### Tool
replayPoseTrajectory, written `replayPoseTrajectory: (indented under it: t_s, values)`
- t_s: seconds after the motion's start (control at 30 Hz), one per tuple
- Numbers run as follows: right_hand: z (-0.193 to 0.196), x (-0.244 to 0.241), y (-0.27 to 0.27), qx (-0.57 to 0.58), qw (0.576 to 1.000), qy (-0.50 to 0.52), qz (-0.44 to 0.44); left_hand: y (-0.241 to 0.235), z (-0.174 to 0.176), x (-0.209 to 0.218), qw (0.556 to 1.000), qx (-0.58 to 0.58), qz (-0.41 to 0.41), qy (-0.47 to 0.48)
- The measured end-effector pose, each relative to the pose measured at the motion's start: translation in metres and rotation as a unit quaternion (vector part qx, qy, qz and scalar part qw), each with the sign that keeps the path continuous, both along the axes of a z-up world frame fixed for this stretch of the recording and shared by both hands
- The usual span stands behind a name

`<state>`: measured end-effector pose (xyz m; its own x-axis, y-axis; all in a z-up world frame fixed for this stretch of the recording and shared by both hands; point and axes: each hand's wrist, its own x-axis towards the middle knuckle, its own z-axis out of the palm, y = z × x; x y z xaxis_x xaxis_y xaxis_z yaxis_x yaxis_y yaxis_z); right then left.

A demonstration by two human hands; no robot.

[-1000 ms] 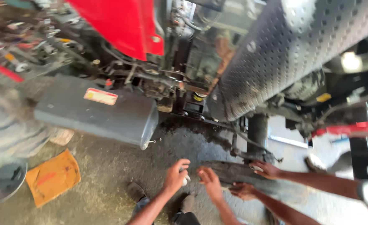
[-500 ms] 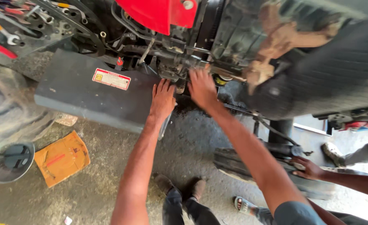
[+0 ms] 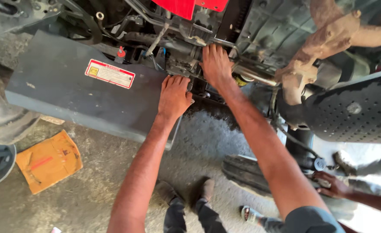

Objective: The person works underneath a red tractor, using a wrench to tighten bolts on a metal linkage or axle assembly. They wipe the area with a cloth and adjust the position of the linkage while another person assists by holding a tire.

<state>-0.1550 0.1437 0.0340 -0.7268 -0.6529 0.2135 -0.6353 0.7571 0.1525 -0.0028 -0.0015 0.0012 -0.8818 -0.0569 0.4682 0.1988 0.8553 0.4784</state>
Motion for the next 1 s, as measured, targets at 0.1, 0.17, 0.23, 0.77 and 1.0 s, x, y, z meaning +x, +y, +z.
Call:
replayPoseTrajectory:
  t_s: [0.1,0.17,0.23,0.77,1.0]
  values:
    - [-0.002,0.019,0.01,0.029,0.993,0.113,-0.013,0.001,-0.001,0.001,1.0,0.004,0.003,0.001]
    - [-0.002,0.022,0.023,-0.002,0.979,0.203,0.012,0.0,-0.001,0.001,1.0,0.003,0.004,-0.003]
    - [-0.002,0.021,0.025,-0.011,0.969,0.246,0.021,0.001,0.002,0.003,1.0,-0.002,0.004,-0.006]
    - [-0.01,0.012,0.03,0.014,0.98,0.2,0.006,0.0,0.002,0.003,1.0,-0.002,-0.004,0.007]
    - [0.003,0.028,0.027,-0.016,0.988,0.15,-0.03,-0.004,-0.001,-0.001,1.0,0.014,-0.001,-0.005]
